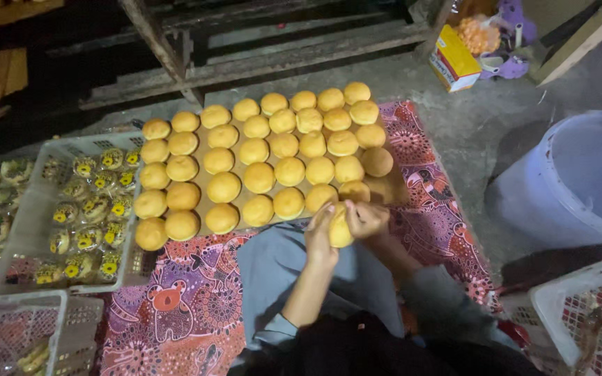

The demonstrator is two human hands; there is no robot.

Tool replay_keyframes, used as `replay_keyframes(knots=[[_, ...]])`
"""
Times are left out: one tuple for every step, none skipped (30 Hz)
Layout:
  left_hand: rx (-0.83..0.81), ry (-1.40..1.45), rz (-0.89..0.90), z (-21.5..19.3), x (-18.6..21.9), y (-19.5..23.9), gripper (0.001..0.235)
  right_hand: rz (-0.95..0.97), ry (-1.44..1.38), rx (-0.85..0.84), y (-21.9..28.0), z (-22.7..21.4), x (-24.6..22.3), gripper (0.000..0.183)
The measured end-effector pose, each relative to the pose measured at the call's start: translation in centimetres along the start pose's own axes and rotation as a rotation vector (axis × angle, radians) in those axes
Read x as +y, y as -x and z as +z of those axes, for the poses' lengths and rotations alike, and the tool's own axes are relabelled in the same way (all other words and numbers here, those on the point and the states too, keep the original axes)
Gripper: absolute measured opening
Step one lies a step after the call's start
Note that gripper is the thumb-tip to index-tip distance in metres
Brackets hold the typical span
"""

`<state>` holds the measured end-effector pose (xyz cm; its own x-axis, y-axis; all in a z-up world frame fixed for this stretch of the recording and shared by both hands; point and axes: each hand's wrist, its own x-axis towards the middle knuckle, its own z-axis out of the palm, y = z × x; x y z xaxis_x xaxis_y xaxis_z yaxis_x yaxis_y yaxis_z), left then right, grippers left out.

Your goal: The person sits on the floor and uses a small knife to cut a slit into the top of each round bun. They handle the buns one at a time, pick them up from a wooden board, cut them, and place them back in a row.

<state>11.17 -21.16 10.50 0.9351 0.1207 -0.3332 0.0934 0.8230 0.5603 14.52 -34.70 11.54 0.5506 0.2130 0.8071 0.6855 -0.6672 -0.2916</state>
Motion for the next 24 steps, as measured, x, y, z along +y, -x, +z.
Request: replay_keyframes(knots=[[-0.016,-0.005,-0.024,-0.4,0.2,-0.4,0.036,0.260,-0.228,-0.031,0.4,0.5,-0.6,0.023],[-0.058,-0.002,-0.046,-0.8,0.4,-1.1,0.036,0.518,-0.459,-0.064,0.8,0.9,-1.1,0.023],[-0.100,0.001,-0.067,-1.0,0.4,-1.5,0.036,0.484,-0.425,-0.074,0.4,1.2,-0.7,0.026],[-0.141,0.001,-0.091,-1.6,0.4,-1.7,0.036,0.453,-0.391,-0.082,0.6,1.5,-0.8,0.029],[-0.068,0.027,-0.047,-1.6,-0.5,-1.7,0.035,0.423,-0.357,-0.091,0.6,1.7,-0.6,0.033],[0.005,0.052,-0.006,-1.7,-1.5,-1.4,0.035,0.315,-0.296,-0.031,0.8,1.7,-0.5,0.030],[0.078,0.078,0.036,-1.9,-1.8,-1.4,0.035,0.207,-0.234,0.028,0.9,1.7,-0.3,0.028],[0.066,0.070,0.003,-2.1,-2.1,-1.5,0.035,0.100,-0.172,0.080,0.8,1.8,0.1,0.026],[0.054,0.062,-0.030,-2.5,-1.9,-1.9,0.035,0.170,-0.179,0.082,1.0,2.2,0.0,0.025],[0.039,0.056,-0.065,-2.4,-1.9,-2.3,0.034,0.238,-0.182,0.083,1.2,2.3,0.1,0.025],[-0.038,0.065,-0.071,-2.3,-2.0,-2.7,0.034,0.306,-0.186,0.085,1.3,2.4,0.3,0.024],[-0.109,0.073,-0.078,-2.4,-1.9,-2.8,0.033,0.372,-0.213,0.023,1.8,2.3,0.4,0.028],[-0.179,0.083,-0.086,-2.3,-2.1,-2.9,0.033,0.439,-0.240,-0.039,2.2,2.2,0.7,0.031],[-0.055,0.063,-0.083,-2.4,-2.3,-2.6,0.034,0.509,-0.268,-0.106,3.1,2.0,0.5,0.035],[0.068,0.042,-0.081,-2.0,-3.0,-2.3,0.036,0.392,-0.178,-0.064,3.5,1.6,1.0,0.035],[0.197,0.019,-0.083,-1.5,-3.8,-1.9,0.037,0.279,-0.087,-0.028,3.4,1.3,2.0,0.035],[0.100,0.025,-0.122,-1.3,-4.1,-1.7,0.041,0.164,0.001,0.006,3.5,0.9,2.7,0.035],[-0.004,0.034,-0.156,-0.6,-4.3,-1.7,0.045,0.201,0.042,0.017,3.4,0.6,3.3,0.036],[-0.109,0.044,-0.190,-0.1,-4.4,-1.7,0.049,0.237,0.083,0.029,3.4,0.2,3.8,0.038],[-0.231,-0.240,-0.084,0.5,-4.2,-1.8,0.062,0.271,0.129,0.042,3.2,-0.3,4.2,0.039],[-0.354,-0.523,0.026,0.9,-3.6,-2.0,0.078,0.323,0.173,-0.032,3.2,-0.9,4.5,0.036],[-0.479,-0.800,0.139,1.3,-3.1,-2.5,0.096,0.373,0.221,-0.107,3.2,-1.8,4.8,0.033],[-0.606,-0.990,0.188,1.8,-2.6,-3.2,0.094,0.424,0.268,-0.182,3.2,-2.7,5.2,0.031],[-0.727,-1.181,0.237,1.9,-2.1,-3.7,0.092,0.388,0.293,-0.264,3.3,-4.0,5.9,0.023]])
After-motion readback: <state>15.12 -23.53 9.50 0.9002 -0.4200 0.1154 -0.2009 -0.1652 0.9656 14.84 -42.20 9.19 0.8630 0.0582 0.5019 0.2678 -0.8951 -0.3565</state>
